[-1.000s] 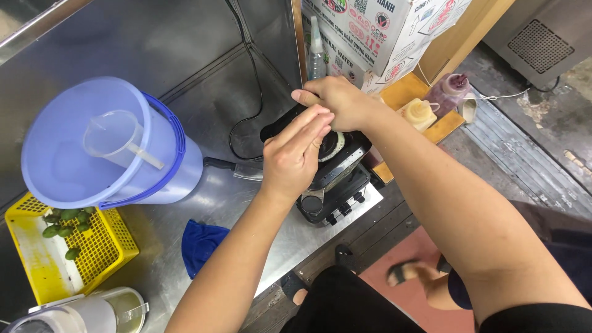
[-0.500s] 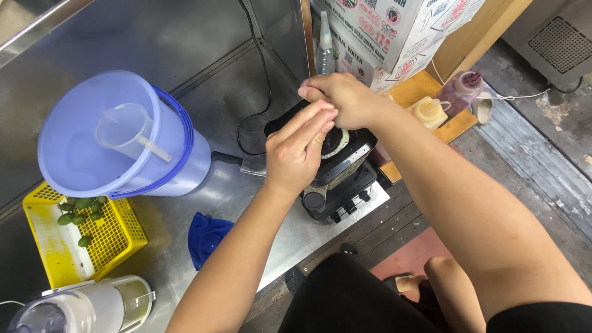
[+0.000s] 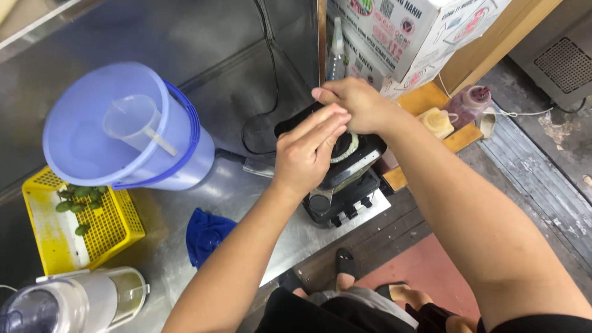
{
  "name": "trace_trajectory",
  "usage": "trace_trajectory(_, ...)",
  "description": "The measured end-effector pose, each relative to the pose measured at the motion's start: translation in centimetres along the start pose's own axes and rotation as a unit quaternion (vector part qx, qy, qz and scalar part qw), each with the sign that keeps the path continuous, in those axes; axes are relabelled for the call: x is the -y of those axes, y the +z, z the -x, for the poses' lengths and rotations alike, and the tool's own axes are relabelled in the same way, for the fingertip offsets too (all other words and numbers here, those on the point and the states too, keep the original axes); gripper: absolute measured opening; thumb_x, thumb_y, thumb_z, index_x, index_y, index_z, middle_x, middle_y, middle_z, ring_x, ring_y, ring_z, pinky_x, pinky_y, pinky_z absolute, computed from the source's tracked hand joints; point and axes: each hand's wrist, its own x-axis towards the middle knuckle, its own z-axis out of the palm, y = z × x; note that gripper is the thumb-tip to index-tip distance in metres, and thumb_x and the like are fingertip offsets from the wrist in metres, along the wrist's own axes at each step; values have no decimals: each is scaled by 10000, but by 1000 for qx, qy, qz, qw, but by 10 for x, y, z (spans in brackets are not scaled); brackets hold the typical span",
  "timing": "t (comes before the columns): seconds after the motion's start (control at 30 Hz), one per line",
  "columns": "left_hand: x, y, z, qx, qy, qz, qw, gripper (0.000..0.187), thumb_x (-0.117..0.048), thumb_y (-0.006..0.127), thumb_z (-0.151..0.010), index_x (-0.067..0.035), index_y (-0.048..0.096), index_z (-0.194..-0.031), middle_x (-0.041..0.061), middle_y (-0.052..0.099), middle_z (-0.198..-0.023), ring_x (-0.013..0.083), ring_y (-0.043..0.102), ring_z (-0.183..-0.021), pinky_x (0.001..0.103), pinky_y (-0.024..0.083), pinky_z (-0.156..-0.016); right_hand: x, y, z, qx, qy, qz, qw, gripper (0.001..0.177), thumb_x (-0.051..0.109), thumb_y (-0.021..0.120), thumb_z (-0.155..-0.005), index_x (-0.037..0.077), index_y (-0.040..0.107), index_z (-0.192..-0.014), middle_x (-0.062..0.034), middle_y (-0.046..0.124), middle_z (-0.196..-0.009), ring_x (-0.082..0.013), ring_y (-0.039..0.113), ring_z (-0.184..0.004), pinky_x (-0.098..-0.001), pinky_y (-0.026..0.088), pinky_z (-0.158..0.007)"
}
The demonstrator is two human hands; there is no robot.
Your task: Cleaning a blender jar and using a blender to process green fruit into a smoothie.
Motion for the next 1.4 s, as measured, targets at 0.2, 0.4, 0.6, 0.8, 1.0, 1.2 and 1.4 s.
trace_trajectory(0.2,1,1,-1,-15,27,-20,999,189,47,702,-972,-13,709,-1151,99,724,-1200,195,784,-1002,278,656,-884,-18,4,-3,-6,-66,7,998,474,371,552,-1072,4,611,-777,-190,548,-627,-327,496,-573,-451,444,-609)
trace_trajectory(0.4,0,2,1,-8,2,-27,1000,168,33,711,-958,-8,714,-1121,97,730,-1179,195,780,-972,281,650,-860,-3,0,1,0,-18,-5,1000,477,387,552,-1051,14,618,-761,-177,564,-603,-322,517,-562,-435,464,-611)
trace_trajectory(0.6,1,1,-1,-21,23,-32,999,167,17,715,-962,-5,708,-1127,101,731,-1187,228,774,-1021,300,646,-891,3,-1,0,5,8,-2,1000,508,404,557,-1058,-1,592,-753,-187,551,-599,-325,493,-577,-437,474,-605)
trace_trajectory(0.8,-5,1,-4,-30,17,-60,998,157,13,737,-928,-12,734,-1083,103,741,-1141,239,772,-981,311,635,-858,-14,7,-3,-17,-48,-2,999,463,394,564,-1033,6,629,-790,-209,600,-653,-360,565,-588,-448,479,-615)
trace_trajectory(1.0,-1,4,1,-26,12,-29,999,176,28,719,-938,-4,707,-1111,108,734,-1175,235,773,-1000,297,653,-879,4,0,2,-2,13,-10,1000,420,386,571,-1022,7,644,-857,-227,652,-715,-407,615,-669,-449,496,-666)
trace_trajectory(1.2,1,4,1,-29,22,-28,999,179,41,709,-945,2,698,-1119,113,731,-1181,230,776,-994,295,656,-878,-3,3,-2,-8,-9,-26,1000,403,378,584,-1005,9,661,-862,-227,661,-734,-402,632,-682,-452,504,-663)
trace_trajectory(1.4,-1,3,2,-23,-1,-29,999,170,44,712,-930,5,708,-1096,118,742,-1151,226,777,-955,296,646,-848,2,2,1,-2,1,-35,999,426,383,561,-1021,8,662,-847,-233,646,-700,-394,622,-657,-451,498,-670)
